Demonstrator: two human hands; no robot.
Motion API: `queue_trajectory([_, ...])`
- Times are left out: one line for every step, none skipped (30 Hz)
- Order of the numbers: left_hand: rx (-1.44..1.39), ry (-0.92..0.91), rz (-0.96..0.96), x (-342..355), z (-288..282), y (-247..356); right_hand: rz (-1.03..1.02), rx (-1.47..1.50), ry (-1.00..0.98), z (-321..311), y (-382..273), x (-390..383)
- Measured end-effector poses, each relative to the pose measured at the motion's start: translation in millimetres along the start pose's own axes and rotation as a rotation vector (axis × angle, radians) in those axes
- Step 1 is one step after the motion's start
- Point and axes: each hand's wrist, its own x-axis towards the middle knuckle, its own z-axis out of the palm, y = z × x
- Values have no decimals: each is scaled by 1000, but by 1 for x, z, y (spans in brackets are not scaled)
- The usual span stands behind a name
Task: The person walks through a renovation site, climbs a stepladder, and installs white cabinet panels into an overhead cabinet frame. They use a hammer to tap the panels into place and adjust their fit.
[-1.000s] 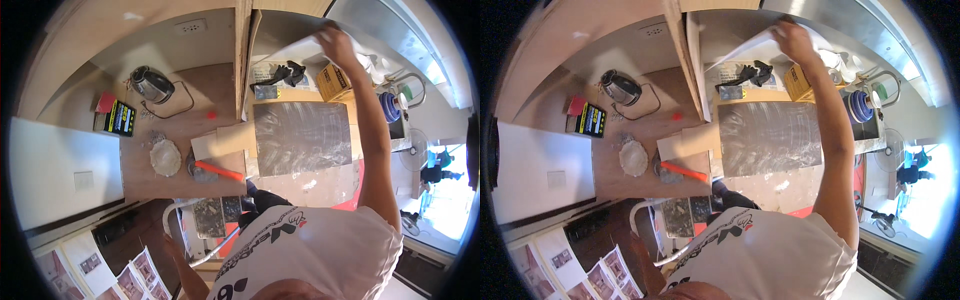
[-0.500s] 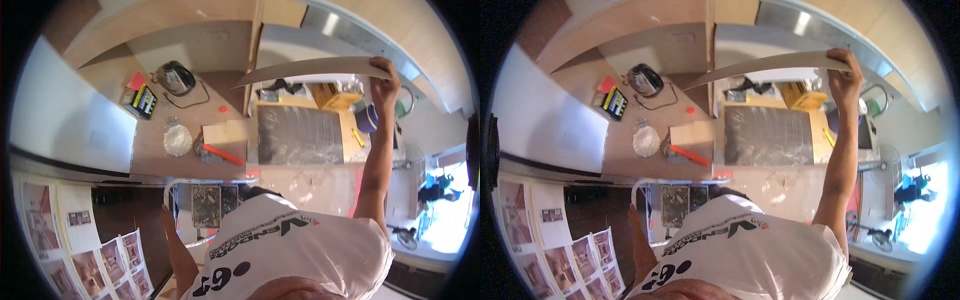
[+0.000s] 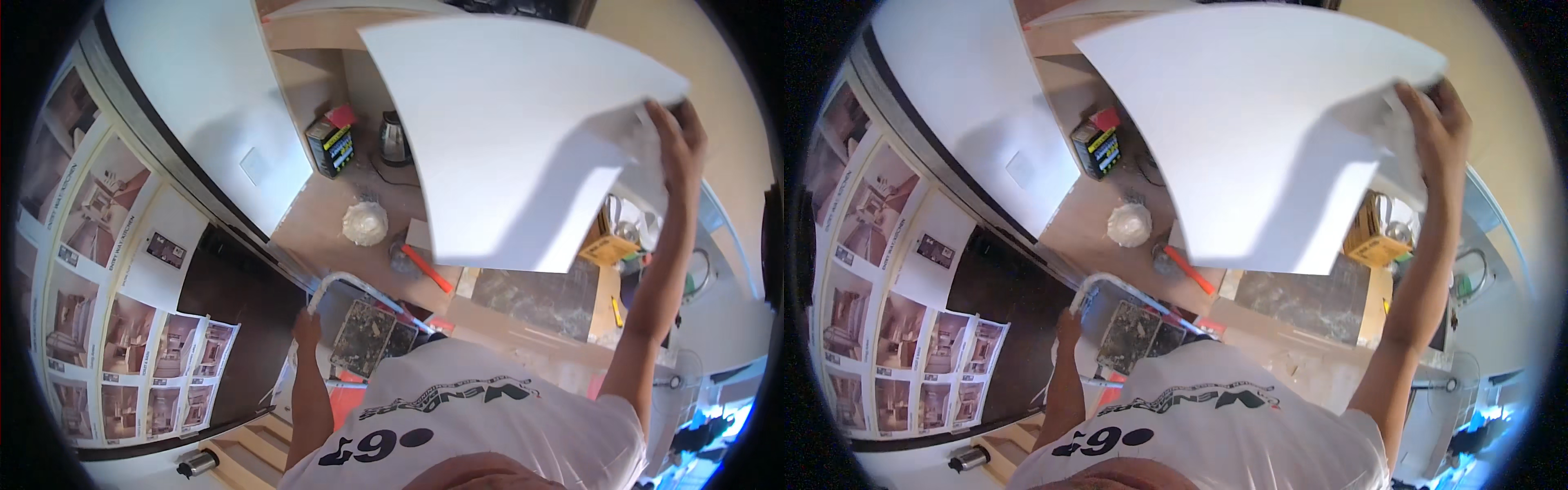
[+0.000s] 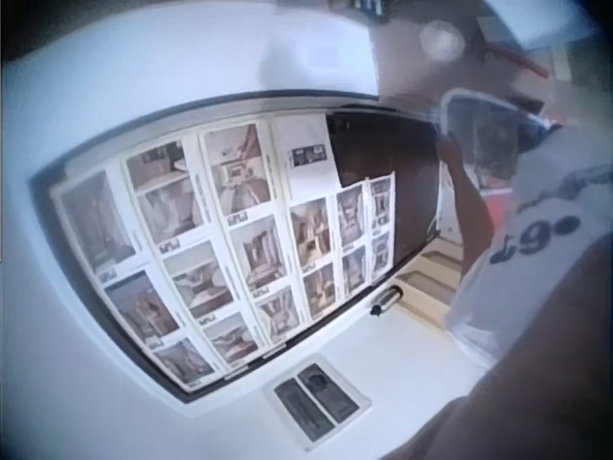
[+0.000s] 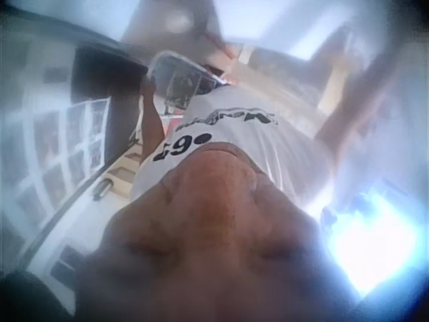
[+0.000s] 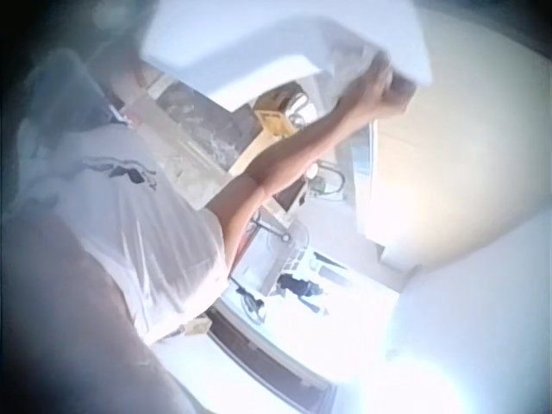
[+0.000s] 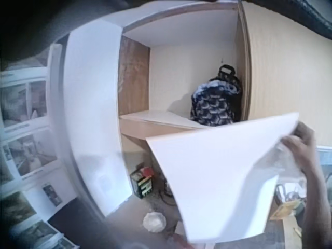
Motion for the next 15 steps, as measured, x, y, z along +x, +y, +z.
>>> queue_trajectory([-59,-24,-46,0,2,2,33,189,27,19,-8,6])
queue_trajectory([-144,-6,-43,0,4,8,53,266,-28,26,-4,14])
queue_trajectory([-219,27,-52,-1,2,8,59,338,-57,39,3,17])
queue_trajectory([-295,60,-61,0,0,8,65,408,-87,52,10,20])
queue_trajectory([-374,48,-76,0,-3,1,73,464,-119,63,11,23])
queue_trajectory([-451,29,-83,4,-6,-5,88,514,-147,70,9,26])
queue_trajectory([-528,12,-91,6,-9,-10,86,531,-160,79,2,29])
queue_trajectory([-547,14,-76,7,-12,-11,102,555,-174,91,-4,28])
queue_trajectory([-560,7,-52,9,-18,-9,127,573,-180,101,-7,28])
queue_trajectory([-572,4,-31,9,-26,-8,150,595,-187,110,-11,29])
queue_trajectory([-579,24,-16,10,-42,-7,169,601,-244,123,-16,29])
queue_trajectory([-590,39,-4,17,-61,4,179,670,-254,139,-22,27])
queue_trajectory([-606,45,12,24,-83,25,186,630,-268,148,-18,31])
queue_trajectory([-686,29,55,33,-108,51,194,588,-287,157,-14,38])
queue_trajectory([-765,8,88,42,-137,81,164,530,-291,165,-13,41])
